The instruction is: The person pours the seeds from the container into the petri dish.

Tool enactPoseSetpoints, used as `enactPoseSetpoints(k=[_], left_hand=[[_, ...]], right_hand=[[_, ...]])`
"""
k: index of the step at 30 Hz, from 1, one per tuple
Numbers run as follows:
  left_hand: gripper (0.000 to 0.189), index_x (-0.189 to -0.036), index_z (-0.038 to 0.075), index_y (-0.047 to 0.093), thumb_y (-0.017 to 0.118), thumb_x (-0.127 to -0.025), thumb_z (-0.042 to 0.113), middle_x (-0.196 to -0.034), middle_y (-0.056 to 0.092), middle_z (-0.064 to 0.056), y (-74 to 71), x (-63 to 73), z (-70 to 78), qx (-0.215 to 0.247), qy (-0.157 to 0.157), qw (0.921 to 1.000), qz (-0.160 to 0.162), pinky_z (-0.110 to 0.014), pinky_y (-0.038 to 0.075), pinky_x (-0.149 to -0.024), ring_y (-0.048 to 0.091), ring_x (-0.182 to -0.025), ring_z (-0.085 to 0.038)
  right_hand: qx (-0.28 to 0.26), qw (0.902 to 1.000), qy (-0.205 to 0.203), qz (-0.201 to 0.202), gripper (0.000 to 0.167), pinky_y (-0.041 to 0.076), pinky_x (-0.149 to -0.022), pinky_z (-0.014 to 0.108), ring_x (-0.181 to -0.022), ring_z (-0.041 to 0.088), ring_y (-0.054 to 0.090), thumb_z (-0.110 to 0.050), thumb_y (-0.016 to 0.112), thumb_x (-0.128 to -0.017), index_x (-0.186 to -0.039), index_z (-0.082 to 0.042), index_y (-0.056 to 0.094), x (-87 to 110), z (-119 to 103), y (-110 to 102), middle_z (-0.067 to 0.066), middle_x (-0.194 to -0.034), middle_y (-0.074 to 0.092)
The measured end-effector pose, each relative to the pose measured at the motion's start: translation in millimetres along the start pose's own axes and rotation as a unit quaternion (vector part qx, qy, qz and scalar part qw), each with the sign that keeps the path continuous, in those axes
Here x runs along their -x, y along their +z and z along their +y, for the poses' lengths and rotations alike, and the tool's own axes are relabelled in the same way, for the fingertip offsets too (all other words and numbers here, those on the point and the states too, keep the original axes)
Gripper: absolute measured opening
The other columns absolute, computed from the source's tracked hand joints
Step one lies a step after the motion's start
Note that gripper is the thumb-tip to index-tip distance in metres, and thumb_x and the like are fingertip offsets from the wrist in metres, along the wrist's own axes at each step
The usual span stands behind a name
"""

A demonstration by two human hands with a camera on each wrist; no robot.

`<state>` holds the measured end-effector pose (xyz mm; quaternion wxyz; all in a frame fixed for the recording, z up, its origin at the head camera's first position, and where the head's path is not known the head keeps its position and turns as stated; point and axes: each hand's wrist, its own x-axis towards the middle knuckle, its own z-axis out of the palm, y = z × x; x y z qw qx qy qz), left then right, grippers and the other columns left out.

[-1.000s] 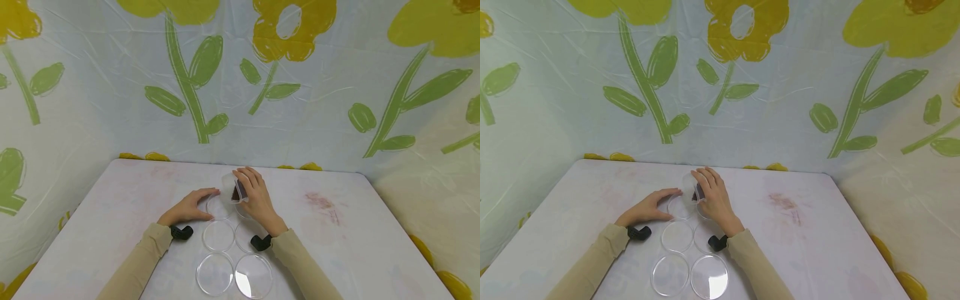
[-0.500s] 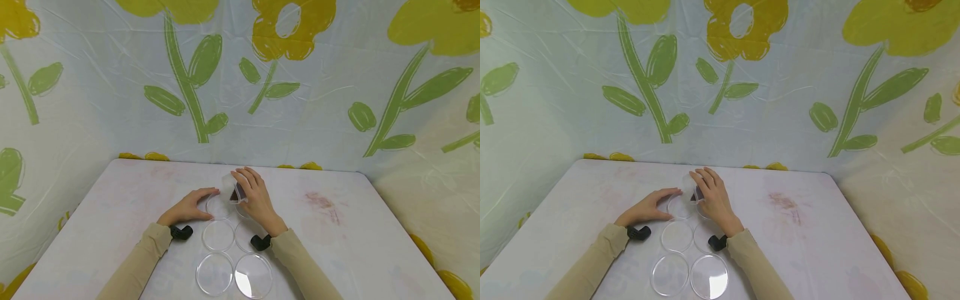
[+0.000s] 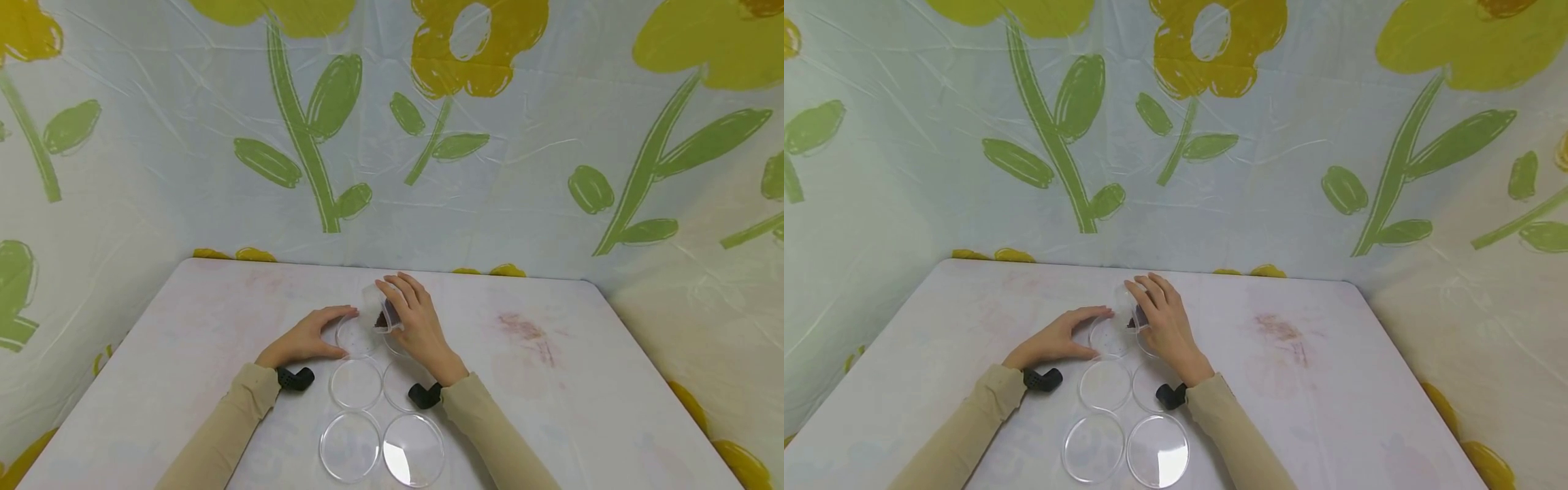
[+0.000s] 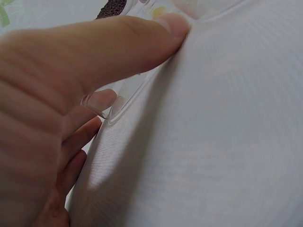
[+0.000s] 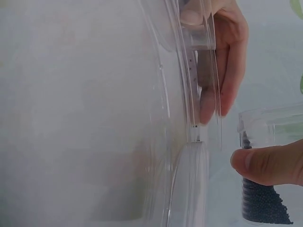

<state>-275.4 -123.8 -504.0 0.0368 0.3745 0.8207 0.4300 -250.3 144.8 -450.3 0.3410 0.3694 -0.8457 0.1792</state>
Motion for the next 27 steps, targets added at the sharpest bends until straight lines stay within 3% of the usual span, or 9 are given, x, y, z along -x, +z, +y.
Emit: enactPoseSetpoints(k=[13,27], left_hand=[[0.081,-0.146,0.011,0.049,0.086,-0.076,0.029,-0.151,0.046,-0.005,-0.7,1.2,3.5,-0.002,-0.018,0.9998,-0.007,-0.051,0.027,-0.116,0.035,-0.143,-0.026],[0.081,-0.145,0.009,0.049,0.087,-0.075,0.026,-0.149,0.048,-0.006,-0.7,0.9,4.4,0.001,-0.009,0.9999,-0.004,-0.05,0.027,-0.116,0.036,-0.142,-0.027]], right_hand=[[0.023,0.9997,0.003,-0.005,0.096,0.032,-0.111,0.049,-0.139,0.034,0.035,0.017,0.075,-0.058,-0.145,-0.012,0.045,1.2,1.0,1.8,0.012,-0.142,0.046],[0.04,0.9992,0.006,-0.003,0.088,0.031,-0.112,0.048,-0.139,0.033,0.036,0.011,0.079,-0.065,-0.144,-0.013,0.048,1.1,0.8,2.6,0.01,-0.141,0.048]])
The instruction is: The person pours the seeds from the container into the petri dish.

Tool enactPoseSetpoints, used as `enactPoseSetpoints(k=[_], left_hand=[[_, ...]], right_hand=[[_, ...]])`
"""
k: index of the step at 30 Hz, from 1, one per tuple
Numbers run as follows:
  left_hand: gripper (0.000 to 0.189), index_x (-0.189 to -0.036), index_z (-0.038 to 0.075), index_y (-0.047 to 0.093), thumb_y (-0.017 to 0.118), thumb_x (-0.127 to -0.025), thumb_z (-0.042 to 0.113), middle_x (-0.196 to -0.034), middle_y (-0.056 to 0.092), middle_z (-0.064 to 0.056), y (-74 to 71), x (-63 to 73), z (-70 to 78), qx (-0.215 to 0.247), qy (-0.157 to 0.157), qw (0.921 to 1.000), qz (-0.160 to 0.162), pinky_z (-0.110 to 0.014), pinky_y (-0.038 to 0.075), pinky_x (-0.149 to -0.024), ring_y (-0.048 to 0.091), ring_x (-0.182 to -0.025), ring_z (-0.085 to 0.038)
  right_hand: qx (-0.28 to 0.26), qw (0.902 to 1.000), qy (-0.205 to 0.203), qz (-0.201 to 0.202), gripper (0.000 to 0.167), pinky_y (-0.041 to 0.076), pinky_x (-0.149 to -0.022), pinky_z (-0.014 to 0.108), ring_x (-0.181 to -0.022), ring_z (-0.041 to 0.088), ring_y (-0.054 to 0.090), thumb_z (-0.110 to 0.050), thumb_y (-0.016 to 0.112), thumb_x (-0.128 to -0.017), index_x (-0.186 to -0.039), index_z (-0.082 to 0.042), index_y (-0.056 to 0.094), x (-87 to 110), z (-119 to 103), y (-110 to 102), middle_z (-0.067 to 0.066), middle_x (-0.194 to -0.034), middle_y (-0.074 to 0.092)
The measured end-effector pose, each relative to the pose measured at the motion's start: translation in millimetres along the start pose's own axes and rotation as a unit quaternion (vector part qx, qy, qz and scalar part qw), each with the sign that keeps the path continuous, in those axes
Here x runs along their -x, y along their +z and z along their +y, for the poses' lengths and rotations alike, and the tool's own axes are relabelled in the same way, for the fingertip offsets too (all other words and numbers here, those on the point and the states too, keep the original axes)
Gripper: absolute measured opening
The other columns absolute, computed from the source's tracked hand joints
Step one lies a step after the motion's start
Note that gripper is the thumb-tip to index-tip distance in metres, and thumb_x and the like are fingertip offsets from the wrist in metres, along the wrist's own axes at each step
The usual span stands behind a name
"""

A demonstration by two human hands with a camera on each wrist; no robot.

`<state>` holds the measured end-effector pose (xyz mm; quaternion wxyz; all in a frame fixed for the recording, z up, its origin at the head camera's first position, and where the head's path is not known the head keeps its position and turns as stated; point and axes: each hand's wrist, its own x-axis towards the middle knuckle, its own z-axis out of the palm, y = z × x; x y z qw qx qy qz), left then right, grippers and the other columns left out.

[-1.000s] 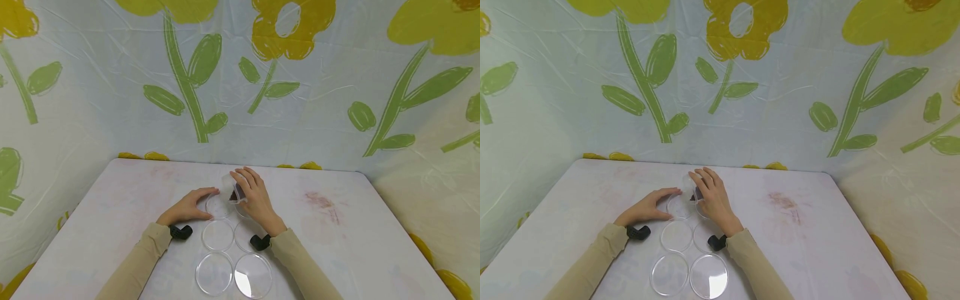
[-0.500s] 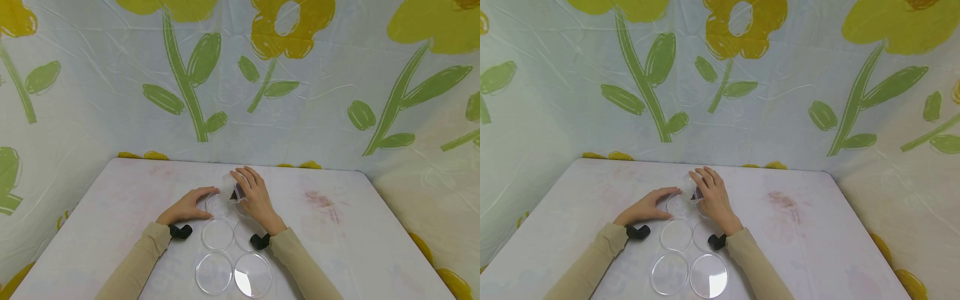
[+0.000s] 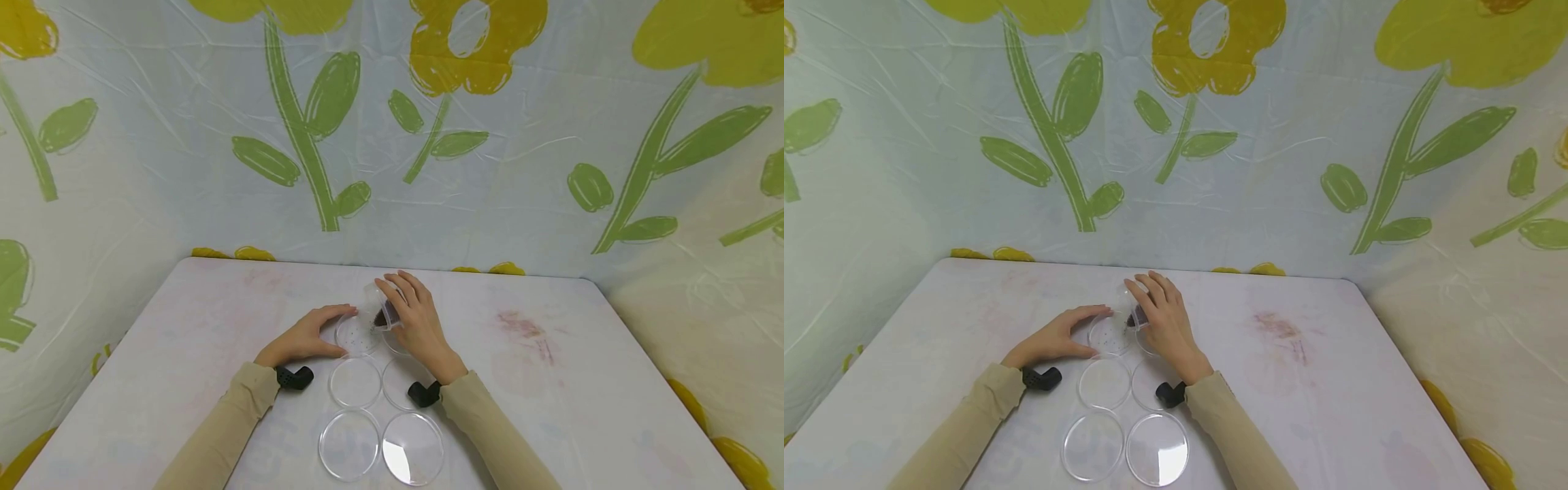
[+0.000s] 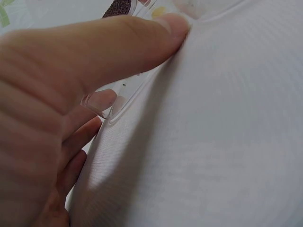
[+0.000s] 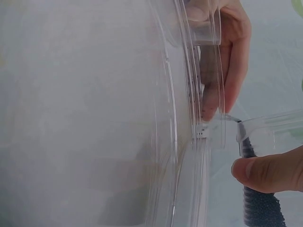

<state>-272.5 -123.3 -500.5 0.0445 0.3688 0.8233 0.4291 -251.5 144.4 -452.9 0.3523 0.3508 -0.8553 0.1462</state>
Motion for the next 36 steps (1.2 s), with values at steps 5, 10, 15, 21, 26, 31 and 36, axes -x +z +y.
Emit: enactPoseSetpoints(k=[5,10,15,21,26,31,36], left_hand=[[0.081,-0.146,0.011,0.049,0.087,-0.075,0.027,-0.15,0.047,-0.005,0.4,0.0,-0.6,0.001,-0.007,1.0,0.0,-0.05,0.026,-0.116,0.035,-0.142,-0.026],[0.082,-0.146,0.012,0.049,0.087,-0.075,0.027,-0.15,0.047,-0.005,0.4,0.0,-0.6,0.003,-0.01,0.9999,-0.001,-0.049,0.027,-0.116,0.036,-0.142,-0.026],[0.082,-0.146,0.012,0.049,0.086,-0.075,0.028,-0.15,0.047,-0.005,0.7,-0.2,-1.4,0.003,-0.008,1.0,-0.001,-0.05,0.027,-0.116,0.036,-0.142,-0.026],[0.082,-0.147,0.014,0.048,0.086,-0.076,0.03,-0.151,0.046,-0.004,0.8,-0.1,-1.6,0.003,-0.015,0.9999,-0.002,-0.05,0.026,-0.116,0.035,-0.143,-0.025],[0.083,-0.147,0.013,0.048,0.086,-0.075,0.03,-0.15,0.047,-0.003,0.7,0.1,-1.7,0.006,-0.018,0.9998,-0.001,-0.051,0.025,-0.116,0.034,-0.143,-0.026],[0.083,-0.147,0.012,0.048,0.087,-0.075,0.029,-0.149,0.049,-0.003,0.7,-0.1,-1.2,0.011,-0.014,0.9998,-0.001,-0.051,0.026,-0.116,0.035,-0.143,-0.026],[0.084,-0.147,0.013,0.048,0.087,-0.075,0.03,-0.149,0.048,-0.002,0.9,0.0,-1.4,0.007,-0.015,0.9999,0.0,-0.05,0.027,-0.116,0.036,-0.142,-0.025]], right_hand=[[-0.004,1.0,0.004,-0.004,0.088,0.03,-0.113,0.048,-0.14,0.033,0.034,0.012,0.077,-0.066,-0.144,-0.013,0.047,0.7,-0.2,-0.4,0.01,-0.142,0.047],[-0.005,1.0,0.002,0.0,0.087,0.03,-0.113,0.049,-0.139,0.033,0.035,0.011,0.078,-0.067,-0.144,-0.013,0.047,0.6,-0.6,-0.2,0.01,-0.142,0.047],[-0.001,1.0,-0.001,0.005,0.086,0.031,-0.112,0.049,-0.139,0.033,0.035,0.011,0.077,-0.067,-0.144,-0.012,0.048,0.4,0.0,-0.3,0.01,-0.142,0.047],[-0.002,1.0,0.002,0.001,0.086,0.031,-0.112,0.049,-0.14,0.033,0.034,0.011,0.077,-0.067,-0.144,-0.013,0.047,0.7,-0.2,-1.3,0.01,-0.142,0.047],[-0.005,1.0,0.005,-0.004,0.087,0.03,-0.113,0.049,-0.141,0.033,0.033,0.011,0.077,-0.067,-0.145,-0.014,0.046,0.7,-0.6,-1.4,0.01,-0.143,0.046],[-0.006,0.9999,0.007,-0.01,0.089,0.028,-0.114,0.048,-0.141,0.032,0.032,0.011,0.078,-0.067,-0.146,-0.014,0.046,1.1,-0.6,-1.4,0.01,-0.144,0.045],[-0.002,1.0,0.005,-0.008,0.089,0.029,-0.114,0.048,-0.141,0.032,0.033,0.012,0.077,-0.065,-0.145,-0.014,0.046,1.3,-0.7,-1.3,0.01,-0.144,0.045]])
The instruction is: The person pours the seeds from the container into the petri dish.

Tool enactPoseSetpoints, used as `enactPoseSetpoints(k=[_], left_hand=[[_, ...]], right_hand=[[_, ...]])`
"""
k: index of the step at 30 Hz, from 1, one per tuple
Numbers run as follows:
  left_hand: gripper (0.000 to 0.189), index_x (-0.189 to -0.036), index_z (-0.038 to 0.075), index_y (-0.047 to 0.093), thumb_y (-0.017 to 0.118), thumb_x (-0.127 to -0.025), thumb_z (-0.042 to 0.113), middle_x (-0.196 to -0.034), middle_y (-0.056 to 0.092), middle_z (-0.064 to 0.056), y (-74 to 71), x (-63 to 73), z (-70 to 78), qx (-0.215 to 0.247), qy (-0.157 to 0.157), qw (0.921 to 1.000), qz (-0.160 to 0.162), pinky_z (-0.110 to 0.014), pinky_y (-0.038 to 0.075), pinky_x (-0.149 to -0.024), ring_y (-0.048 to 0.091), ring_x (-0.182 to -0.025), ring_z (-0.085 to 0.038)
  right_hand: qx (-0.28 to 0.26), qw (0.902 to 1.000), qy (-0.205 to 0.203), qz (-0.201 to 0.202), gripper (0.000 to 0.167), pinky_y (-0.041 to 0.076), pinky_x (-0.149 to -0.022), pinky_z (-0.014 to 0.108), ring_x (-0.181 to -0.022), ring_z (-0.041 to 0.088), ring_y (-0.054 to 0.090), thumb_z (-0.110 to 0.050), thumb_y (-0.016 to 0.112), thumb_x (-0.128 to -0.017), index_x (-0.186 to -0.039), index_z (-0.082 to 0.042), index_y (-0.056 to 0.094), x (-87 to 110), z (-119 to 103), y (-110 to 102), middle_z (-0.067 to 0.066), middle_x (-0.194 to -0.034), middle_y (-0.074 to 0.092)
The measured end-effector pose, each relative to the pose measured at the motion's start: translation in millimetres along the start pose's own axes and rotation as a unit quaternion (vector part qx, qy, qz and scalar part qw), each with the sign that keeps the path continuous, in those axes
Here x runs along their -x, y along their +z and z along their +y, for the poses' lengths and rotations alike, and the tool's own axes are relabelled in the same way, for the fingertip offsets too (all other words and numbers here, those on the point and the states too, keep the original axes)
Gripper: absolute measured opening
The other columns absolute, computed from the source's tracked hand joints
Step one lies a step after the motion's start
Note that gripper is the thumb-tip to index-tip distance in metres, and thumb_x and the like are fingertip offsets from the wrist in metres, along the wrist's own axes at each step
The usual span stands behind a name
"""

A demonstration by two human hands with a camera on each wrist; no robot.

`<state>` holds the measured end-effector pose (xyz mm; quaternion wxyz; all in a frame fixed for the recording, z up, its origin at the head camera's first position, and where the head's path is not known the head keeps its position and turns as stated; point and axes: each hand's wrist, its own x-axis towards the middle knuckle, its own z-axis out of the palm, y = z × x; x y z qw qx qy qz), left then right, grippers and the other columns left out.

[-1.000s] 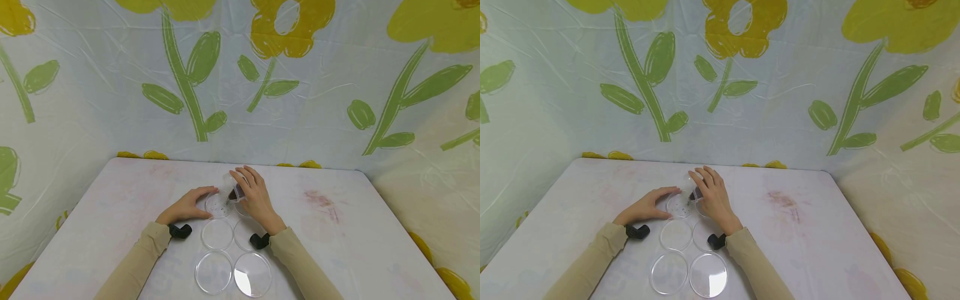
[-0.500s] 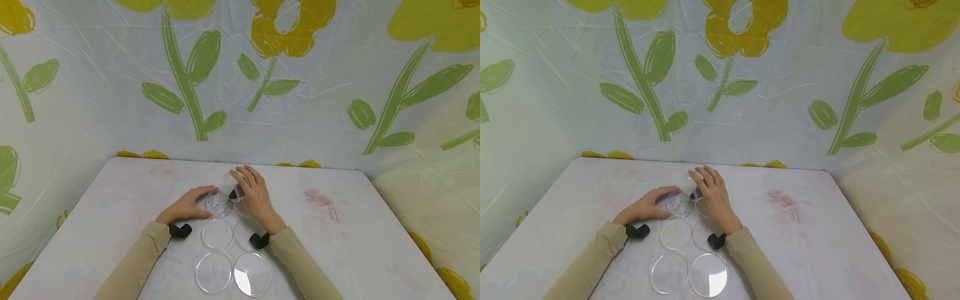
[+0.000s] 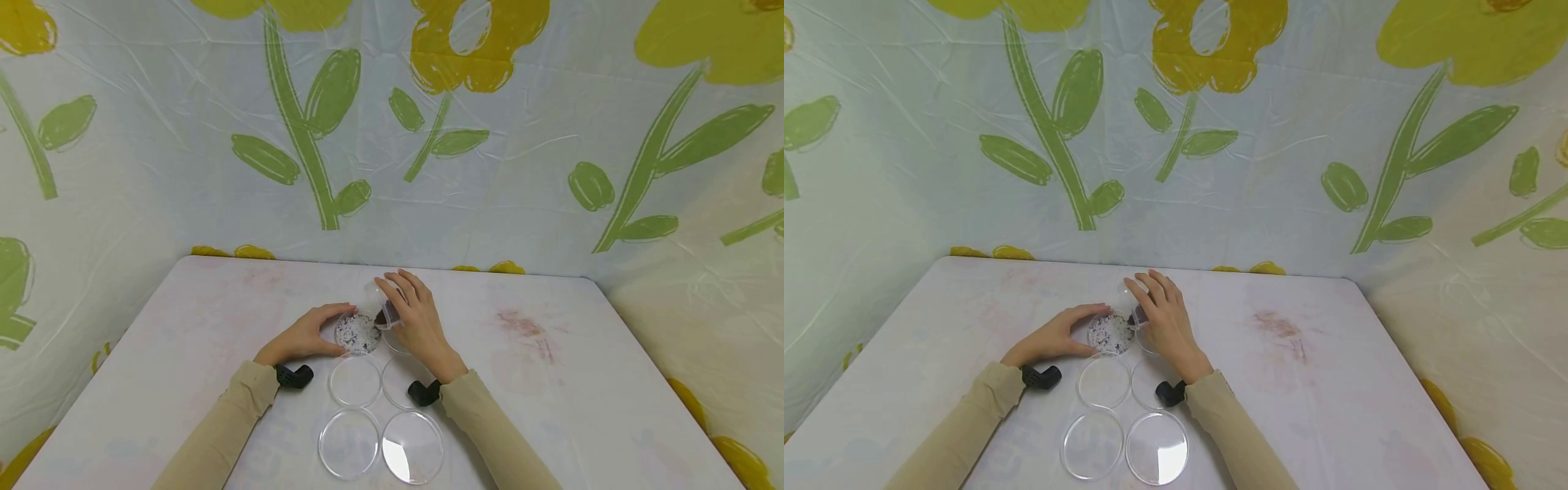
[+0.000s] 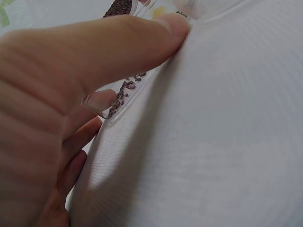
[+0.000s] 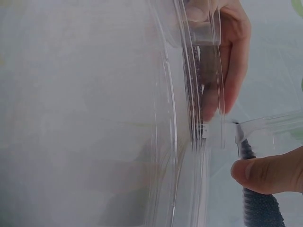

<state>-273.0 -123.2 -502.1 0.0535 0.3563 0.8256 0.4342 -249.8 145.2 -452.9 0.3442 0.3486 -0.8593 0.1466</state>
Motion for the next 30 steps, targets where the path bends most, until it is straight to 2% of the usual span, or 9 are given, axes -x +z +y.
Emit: enactPoseSetpoints(k=[7,30], left_hand=[[0.084,-0.147,0.013,0.048,0.087,-0.074,0.03,-0.149,0.048,-0.002,-0.3,-0.2,0.5,-0.002,-0.003,1.0,0.0,-0.05,0.026,-0.116,0.035,-0.142,-0.025],[0.084,-0.147,0.011,0.048,0.087,-0.075,0.028,-0.148,0.049,-0.004,-1.4,-0.7,1.6,0.001,0.006,1.0,-0.003,-0.049,0.026,-0.116,0.036,-0.142,-0.025]], right_hand=[[0.007,1.0,-0.004,0.001,0.087,0.03,-0.113,0.048,-0.14,0.032,0.033,0.011,0.078,-0.068,-0.145,-0.014,0.047,-1.0,-0.8,0.0,0.01,-0.143,0.046],[0.009,0.9999,0.002,-0.004,0.089,0.031,-0.111,0.049,-0.141,0.032,0.032,0.009,0.08,-0.066,-0.146,-0.015,0.046,-1.2,-0.8,-0.6,0.01,-0.144,0.045]])
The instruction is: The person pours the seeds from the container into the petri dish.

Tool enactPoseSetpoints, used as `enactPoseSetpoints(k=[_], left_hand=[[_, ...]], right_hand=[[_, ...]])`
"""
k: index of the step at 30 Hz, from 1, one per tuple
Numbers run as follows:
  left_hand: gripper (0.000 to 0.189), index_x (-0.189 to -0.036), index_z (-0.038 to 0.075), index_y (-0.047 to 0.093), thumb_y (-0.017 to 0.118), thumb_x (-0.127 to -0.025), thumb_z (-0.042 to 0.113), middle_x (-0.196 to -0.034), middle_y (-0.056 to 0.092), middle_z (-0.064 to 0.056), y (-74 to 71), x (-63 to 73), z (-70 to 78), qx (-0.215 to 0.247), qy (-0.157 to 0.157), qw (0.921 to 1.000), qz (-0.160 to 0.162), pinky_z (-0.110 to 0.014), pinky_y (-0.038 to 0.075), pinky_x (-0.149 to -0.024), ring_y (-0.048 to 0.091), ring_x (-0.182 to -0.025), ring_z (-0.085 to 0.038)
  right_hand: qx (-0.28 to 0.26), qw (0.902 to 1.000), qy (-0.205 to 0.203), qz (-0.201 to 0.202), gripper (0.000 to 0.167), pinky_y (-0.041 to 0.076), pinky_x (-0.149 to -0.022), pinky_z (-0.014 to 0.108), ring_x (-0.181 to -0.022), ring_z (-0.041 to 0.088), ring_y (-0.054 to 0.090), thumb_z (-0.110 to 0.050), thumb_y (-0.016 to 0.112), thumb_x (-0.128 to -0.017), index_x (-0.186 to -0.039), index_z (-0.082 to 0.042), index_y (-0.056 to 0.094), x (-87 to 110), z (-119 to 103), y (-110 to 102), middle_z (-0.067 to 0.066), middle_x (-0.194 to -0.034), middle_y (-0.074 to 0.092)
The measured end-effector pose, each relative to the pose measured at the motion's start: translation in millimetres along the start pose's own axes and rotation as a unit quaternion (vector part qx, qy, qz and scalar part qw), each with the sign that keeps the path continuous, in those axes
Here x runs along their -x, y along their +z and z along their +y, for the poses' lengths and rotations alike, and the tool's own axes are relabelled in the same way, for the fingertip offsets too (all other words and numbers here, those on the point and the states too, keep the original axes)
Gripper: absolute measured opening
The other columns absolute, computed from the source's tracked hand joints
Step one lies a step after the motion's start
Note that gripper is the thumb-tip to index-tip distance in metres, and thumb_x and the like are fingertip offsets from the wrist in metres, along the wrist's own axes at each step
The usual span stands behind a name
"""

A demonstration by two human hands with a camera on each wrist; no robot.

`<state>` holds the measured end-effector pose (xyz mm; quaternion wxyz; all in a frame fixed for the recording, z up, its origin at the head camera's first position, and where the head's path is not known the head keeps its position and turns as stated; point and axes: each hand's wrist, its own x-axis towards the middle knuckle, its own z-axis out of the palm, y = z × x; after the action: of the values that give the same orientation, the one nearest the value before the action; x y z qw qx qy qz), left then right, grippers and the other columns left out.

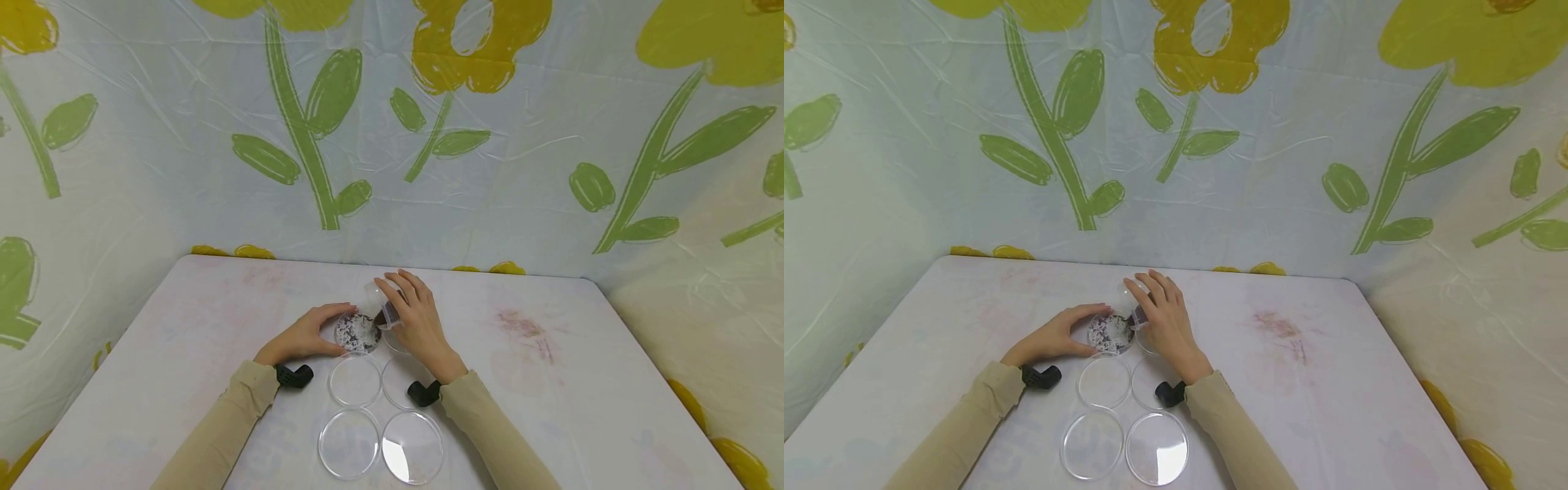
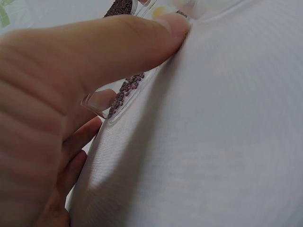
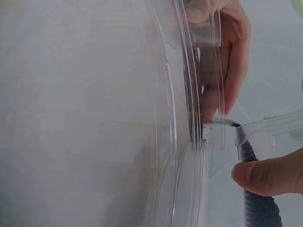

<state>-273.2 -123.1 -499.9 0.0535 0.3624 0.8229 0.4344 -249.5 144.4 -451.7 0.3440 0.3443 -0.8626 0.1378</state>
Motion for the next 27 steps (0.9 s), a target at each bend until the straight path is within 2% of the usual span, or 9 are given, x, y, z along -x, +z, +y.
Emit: enactPoseSetpoints(k=[15,24,27], left_hand=[[0.084,-0.147,0.011,0.048,0.088,-0.075,0.029,-0.149,0.048,-0.003,-0.5,0.2,-0.7,0.002,0.0,1.0,0.0,-0.05,0.027,-0.116,0.036,-0.142,-0.026],[0.084,-0.146,0.01,0.048,0.088,-0.074,0.026,-0.148,0.049,-0.003,-0.1,0.2,-0.4,0.003,0.005,1.0,0.003,-0.049,0.027,-0.116,0.037,-0.141,-0.025],[0.084,-0.146,0.009,0.048,0.088,-0.075,0.026,-0.148,0.049,-0.005,-0.1,0.1,0.2,0.001,0.008,1.0,0.003,-0.049,0.027,-0.116,0.037,-0.141,-0.027]], right_hand=[[-0.005,1.0,0.002,0.002,0.09,0.034,-0.108,0.052,-0.141,0.032,0.032,0.009,0.08,-0.067,-0.146,-0.016,0.046,-0.5,-1.3,-0.8,0.009,-0.144,0.045],[-0.016,0.9998,0.005,0.007,0.092,0.033,-0.108,0.053,-0.141,0.032,0.033,0.011,0.081,-0.064,-0.146,-0.015,0.046,-0.5,-1.3,-0.7,0.01,-0.145,0.045],[-0.03,0.9994,0.011,0.017,0.095,0.034,-0.107,0.054,-0.139,0.034,0.034,0.015,0.078,-0.06,-0.145,-0.013,0.046,-1.0,0.0,-0.7,0.012,-0.144,0.045]])
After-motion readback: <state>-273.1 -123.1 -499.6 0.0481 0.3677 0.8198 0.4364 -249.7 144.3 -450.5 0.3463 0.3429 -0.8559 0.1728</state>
